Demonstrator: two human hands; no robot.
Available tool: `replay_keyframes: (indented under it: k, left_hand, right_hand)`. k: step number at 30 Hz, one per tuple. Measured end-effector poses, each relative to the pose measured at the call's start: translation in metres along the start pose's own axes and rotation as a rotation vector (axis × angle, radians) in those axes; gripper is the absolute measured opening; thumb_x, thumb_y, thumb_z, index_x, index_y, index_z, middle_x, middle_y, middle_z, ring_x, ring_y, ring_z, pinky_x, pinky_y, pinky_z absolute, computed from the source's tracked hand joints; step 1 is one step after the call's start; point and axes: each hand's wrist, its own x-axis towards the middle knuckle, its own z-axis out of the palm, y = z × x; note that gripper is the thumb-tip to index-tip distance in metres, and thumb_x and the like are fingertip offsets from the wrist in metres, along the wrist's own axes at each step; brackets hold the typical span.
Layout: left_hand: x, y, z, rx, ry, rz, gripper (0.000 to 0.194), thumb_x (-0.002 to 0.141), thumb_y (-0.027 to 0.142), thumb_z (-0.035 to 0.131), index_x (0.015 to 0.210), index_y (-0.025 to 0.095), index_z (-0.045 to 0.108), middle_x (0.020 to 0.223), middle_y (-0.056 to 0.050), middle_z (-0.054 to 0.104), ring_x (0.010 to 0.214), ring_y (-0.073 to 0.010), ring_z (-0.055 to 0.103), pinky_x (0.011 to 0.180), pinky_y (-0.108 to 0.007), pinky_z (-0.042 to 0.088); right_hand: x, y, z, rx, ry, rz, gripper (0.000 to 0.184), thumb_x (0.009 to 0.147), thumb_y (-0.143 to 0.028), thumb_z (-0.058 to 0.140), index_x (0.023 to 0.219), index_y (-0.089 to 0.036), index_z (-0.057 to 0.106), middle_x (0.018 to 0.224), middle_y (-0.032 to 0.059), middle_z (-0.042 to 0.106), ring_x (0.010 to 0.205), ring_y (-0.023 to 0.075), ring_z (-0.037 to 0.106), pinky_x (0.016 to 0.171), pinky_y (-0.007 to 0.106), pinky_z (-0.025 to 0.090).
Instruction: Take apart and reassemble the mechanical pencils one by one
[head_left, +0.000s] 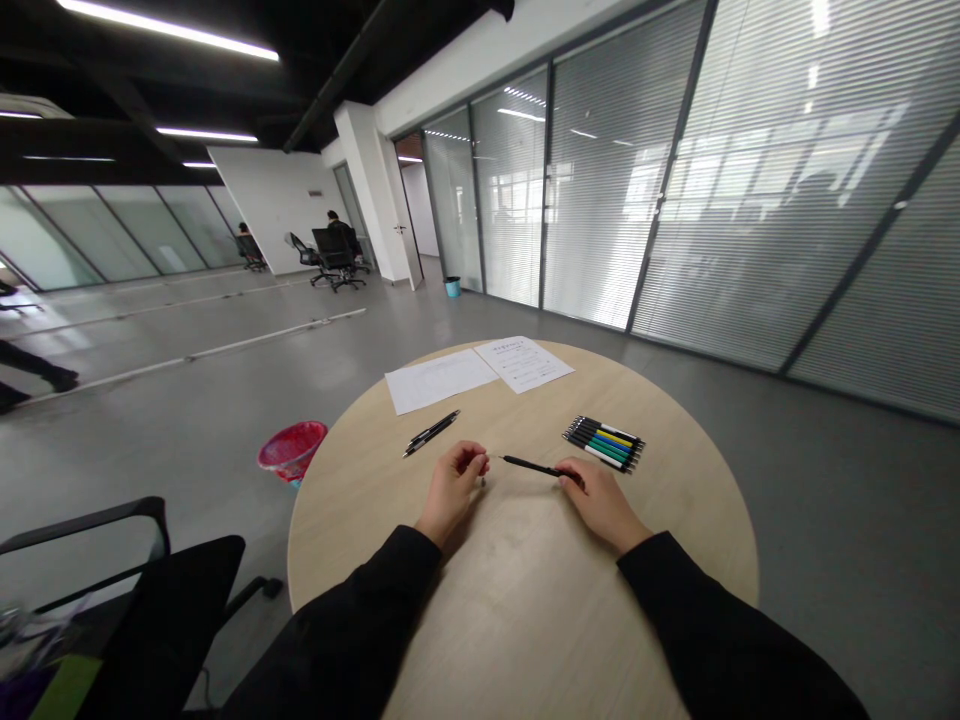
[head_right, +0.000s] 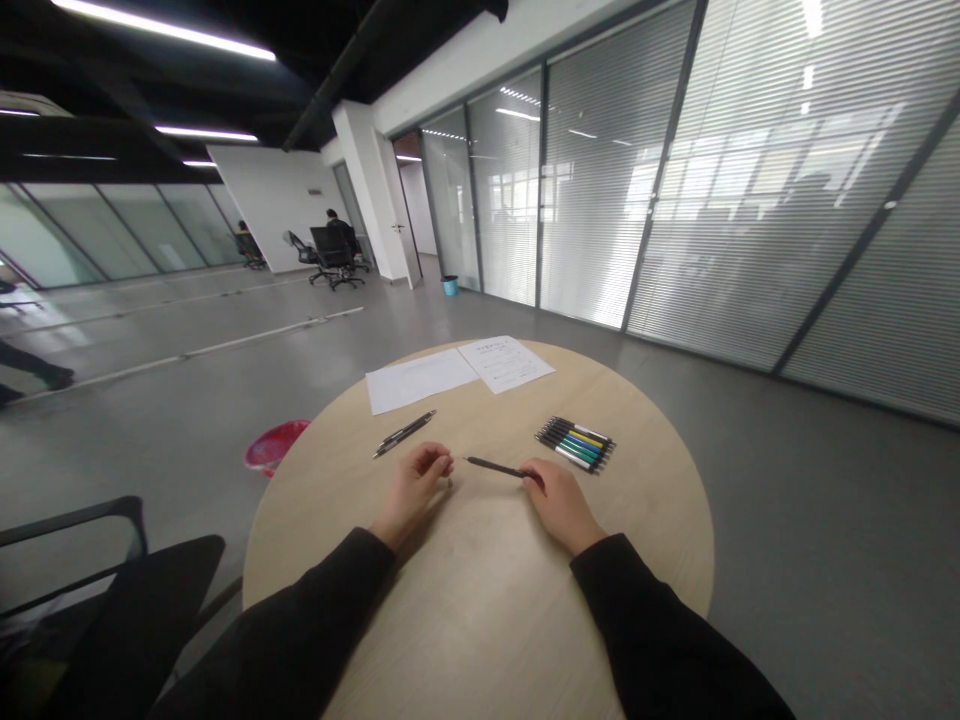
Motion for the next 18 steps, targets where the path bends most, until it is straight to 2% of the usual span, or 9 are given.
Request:
replay_keyframes:
  k: [11, 18]
  left_hand:
    - [-0.0007, -0.0010, 0.0004, 0.020, -0.011, -0.016, 0.020, 0.079, 0.034, 0.068, 0.087, 0.017, 0.061, 0.071, 0.001, 0.062, 0.064, -0.0121, 0.060, 0.063, -0.024, 0.048]
    - [-0.0007, -0.0009, -0.0008, 0.024, 0.021, -0.001, 0.020, 0.080, 0.035, 0.067, 0.087, 0.017, 0.060, 0.071, 0.001, 0.062, 0.065, -0.0127, 0.059, 0.065, -0.025, 0.048]
  right_hand:
    - [-0.0005, -0.0035, 0.0001, 0.012, -0.019, 0.016, 0.018, 0.087, -0.018, 0.053, 0.095, -0.020, 0.070, 0.095, 0.0068, 0.073, 0.089, 0.0229, 0.065, 0.083, 0.035, 0.048]
    - [-0.0001, -0.0039, -0.0005, 0.011, -0.009, 0.021, 0.018, 0.087, -0.018, 0.053, 0.095, -0.020, 0.070, 0.096, 0.0071, 0.073, 0.091, 0.0235, 0.066, 0.085, 0.036, 0.048]
